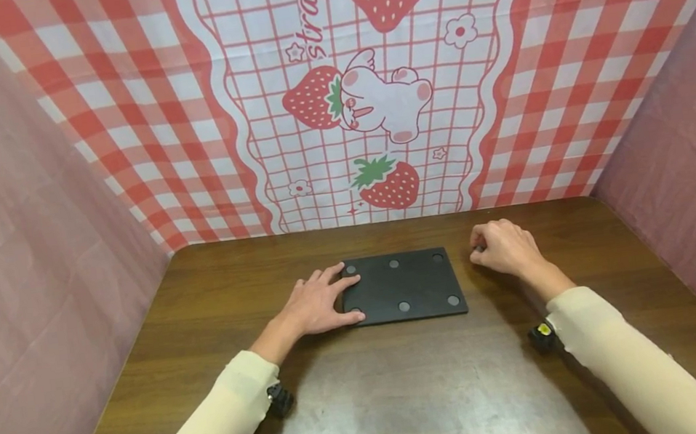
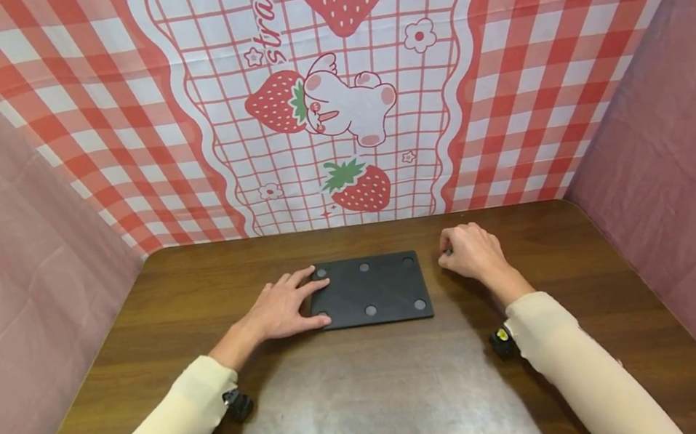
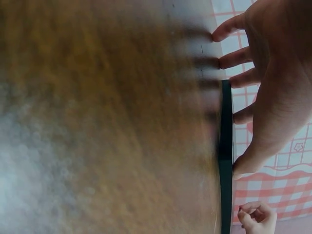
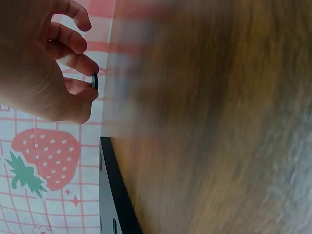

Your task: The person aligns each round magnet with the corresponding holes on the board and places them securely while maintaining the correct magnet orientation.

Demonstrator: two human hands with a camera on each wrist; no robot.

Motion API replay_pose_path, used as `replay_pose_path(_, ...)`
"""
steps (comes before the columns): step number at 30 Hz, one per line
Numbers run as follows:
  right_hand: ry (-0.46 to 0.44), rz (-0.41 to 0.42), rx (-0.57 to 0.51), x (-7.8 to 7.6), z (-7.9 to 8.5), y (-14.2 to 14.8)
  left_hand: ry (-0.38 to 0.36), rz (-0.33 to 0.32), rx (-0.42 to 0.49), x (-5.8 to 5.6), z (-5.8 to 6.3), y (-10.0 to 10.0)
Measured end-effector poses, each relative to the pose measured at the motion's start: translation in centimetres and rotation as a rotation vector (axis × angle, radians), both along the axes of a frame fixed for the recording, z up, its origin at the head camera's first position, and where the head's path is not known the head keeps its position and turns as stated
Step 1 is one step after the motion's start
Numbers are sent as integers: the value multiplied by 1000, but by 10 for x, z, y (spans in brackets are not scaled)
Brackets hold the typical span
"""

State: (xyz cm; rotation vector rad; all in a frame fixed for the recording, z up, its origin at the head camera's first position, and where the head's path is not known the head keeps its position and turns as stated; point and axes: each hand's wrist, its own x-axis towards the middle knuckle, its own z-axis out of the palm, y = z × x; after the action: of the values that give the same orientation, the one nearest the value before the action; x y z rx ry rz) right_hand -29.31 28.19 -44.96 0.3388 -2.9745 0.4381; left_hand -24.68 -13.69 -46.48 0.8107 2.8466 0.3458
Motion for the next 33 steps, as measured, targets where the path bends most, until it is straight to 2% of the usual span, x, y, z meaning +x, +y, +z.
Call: replay_pose_path(33,-12,25,-21,-4,-3,-30,-26,14,3,1,2,0)
